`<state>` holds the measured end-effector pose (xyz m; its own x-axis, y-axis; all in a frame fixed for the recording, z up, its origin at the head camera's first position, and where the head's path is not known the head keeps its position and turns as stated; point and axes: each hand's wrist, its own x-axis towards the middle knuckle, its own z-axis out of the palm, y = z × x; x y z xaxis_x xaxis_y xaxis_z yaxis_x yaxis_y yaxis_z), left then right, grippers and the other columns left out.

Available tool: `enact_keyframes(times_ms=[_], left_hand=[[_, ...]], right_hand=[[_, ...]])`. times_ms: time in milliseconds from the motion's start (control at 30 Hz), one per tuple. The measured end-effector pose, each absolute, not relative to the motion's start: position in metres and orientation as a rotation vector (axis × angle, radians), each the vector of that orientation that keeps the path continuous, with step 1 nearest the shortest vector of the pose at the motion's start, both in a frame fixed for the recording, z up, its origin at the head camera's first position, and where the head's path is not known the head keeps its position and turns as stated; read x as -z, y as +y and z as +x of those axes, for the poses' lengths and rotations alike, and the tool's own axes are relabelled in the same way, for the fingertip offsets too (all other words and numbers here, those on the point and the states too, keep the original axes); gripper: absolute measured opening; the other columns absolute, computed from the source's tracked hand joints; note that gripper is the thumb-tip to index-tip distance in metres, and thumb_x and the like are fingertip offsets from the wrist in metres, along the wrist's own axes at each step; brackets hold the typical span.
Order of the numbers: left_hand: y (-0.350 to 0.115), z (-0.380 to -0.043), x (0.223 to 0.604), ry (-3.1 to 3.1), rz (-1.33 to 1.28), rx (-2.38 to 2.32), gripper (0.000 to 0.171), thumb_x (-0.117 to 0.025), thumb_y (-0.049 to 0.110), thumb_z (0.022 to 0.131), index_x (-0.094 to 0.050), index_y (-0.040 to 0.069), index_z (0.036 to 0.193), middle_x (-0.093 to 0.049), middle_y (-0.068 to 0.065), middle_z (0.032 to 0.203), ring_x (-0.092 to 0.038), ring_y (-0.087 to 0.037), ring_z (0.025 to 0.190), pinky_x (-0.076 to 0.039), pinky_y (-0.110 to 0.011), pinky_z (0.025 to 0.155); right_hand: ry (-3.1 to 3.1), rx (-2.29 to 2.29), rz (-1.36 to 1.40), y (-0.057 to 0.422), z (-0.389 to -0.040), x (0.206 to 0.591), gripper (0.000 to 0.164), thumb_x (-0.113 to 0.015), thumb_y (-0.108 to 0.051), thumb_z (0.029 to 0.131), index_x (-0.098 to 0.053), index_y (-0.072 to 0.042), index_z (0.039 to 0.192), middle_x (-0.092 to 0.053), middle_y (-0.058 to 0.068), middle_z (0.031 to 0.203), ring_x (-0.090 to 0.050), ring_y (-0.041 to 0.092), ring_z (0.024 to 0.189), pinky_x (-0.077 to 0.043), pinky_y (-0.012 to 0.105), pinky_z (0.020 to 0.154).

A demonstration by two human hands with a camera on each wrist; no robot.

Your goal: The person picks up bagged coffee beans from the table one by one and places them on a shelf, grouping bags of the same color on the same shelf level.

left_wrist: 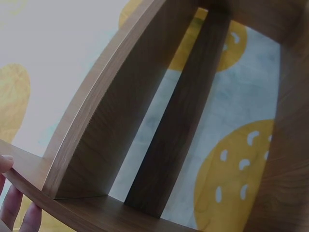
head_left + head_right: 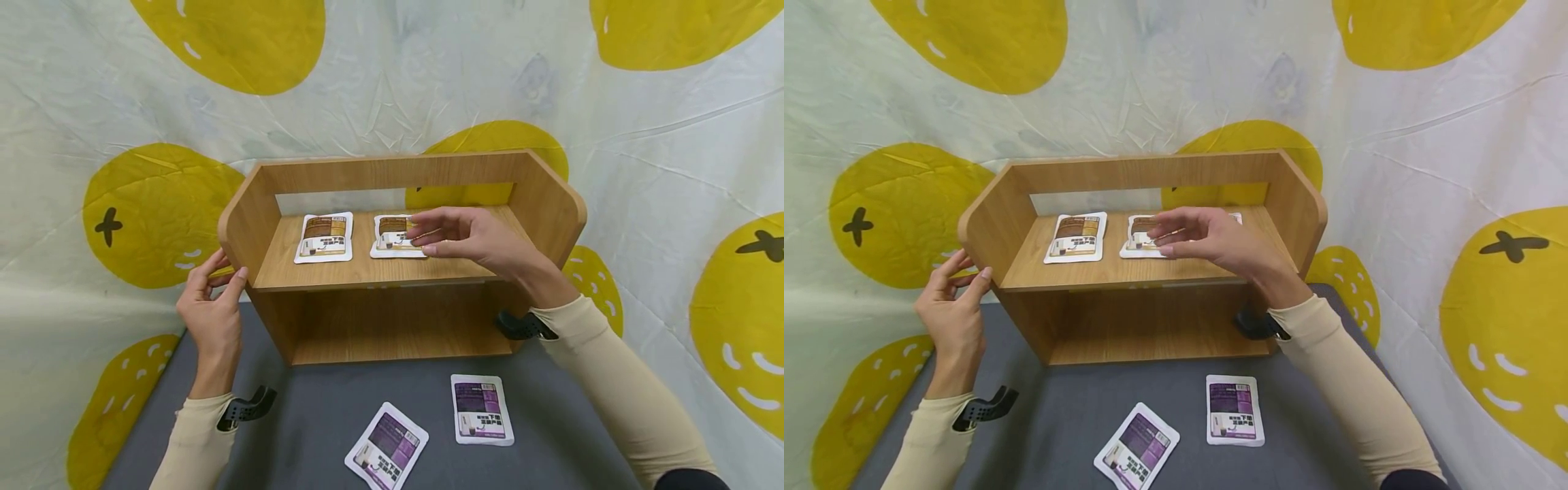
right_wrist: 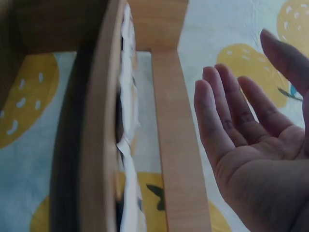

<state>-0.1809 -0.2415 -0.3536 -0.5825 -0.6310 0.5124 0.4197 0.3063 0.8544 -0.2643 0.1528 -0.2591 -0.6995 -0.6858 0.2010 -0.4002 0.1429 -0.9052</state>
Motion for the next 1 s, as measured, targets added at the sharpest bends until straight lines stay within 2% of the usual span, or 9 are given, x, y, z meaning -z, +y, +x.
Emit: enact_keyframes(times_ms=[133, 433, 667, 800, 1000], left_hand=[[-0.241, -0.180, 0.354, -1.663, 0.186, 1.438, 0.042, -0.081, 0.008, 0.087, -0.074, 0.020, 0.126, -0.068, 0.001, 0.113, -0.061, -0.016, 0.090, -0.052, -0.021, 0.069], [-0.241, -0.180, 0.353, -1.649, 0.165, 1.443, 0.041, -0.081, 0.009, 0.086, -0.074, 0.019, 0.126, -0.068, -0.001, 0.114, -0.061, -0.017, 0.090, -0.053, -0.021, 0.070], [-0.241, -0.179, 0.353, -1.643, 0.158, 1.446, 0.041, -0.081, 0.008, 0.086, -0.075, 0.018, 0.125, -0.068, -0.001, 0.113, -0.061, -0.018, 0.089, -0.053, -0.021, 0.069], [-0.241, -0.180, 0.353, -1.639, 0.152, 1.444, 0.041, -0.081, 0.007, 0.086, -0.075, 0.018, 0.125, -0.068, -0.002, 0.113, -0.061, -0.018, 0.089, -0.054, -0.020, 0.069], [-0.241, -0.180, 0.353, -1.649, 0.146, 1.436, 0.041, -0.081, 0.008, 0.086, -0.074, 0.018, 0.126, -0.068, -0.001, 0.113, -0.062, -0.017, 0.088, -0.053, -0.019, 0.067]], right_hand=[[2.126, 1.482, -1.151, 0.143, -0.256, 0.267, 0.051, -0.075, -0.013, 0.093, -0.059, -0.008, 0.141, -0.064, 0.016, 0.135, -0.063, 0.030, 0.125, -0.053, 0.032, 0.101], [1.852, 1.449, -1.217, 0.126, -0.243, 0.287, 0.056, -0.072, -0.006, 0.094, -0.052, 0.000, 0.145, -0.062, 0.016, 0.139, -0.059, 0.033, 0.130, -0.049, 0.044, 0.107], [1.704, 1.352, -1.307, 0.115, -0.242, 0.308, 0.057, -0.073, -0.005, 0.093, -0.053, -0.007, 0.146, -0.057, 0.011, 0.146, -0.055, 0.027, 0.135, -0.043, 0.043, 0.113], [1.631, 1.287, -1.319, 0.107, -0.241, 0.324, 0.058, -0.073, -0.007, 0.093, -0.052, -0.006, 0.147, -0.056, 0.008, 0.148, -0.052, 0.026, 0.138, -0.040, 0.045, 0.115], [1.607, 1.198, -1.322, 0.095, -0.245, 0.360, 0.055, -0.071, -0.007, 0.095, -0.052, -0.003, 0.146, -0.056, 0.007, 0.147, -0.054, 0.028, 0.137, -0.044, 0.047, 0.112]])
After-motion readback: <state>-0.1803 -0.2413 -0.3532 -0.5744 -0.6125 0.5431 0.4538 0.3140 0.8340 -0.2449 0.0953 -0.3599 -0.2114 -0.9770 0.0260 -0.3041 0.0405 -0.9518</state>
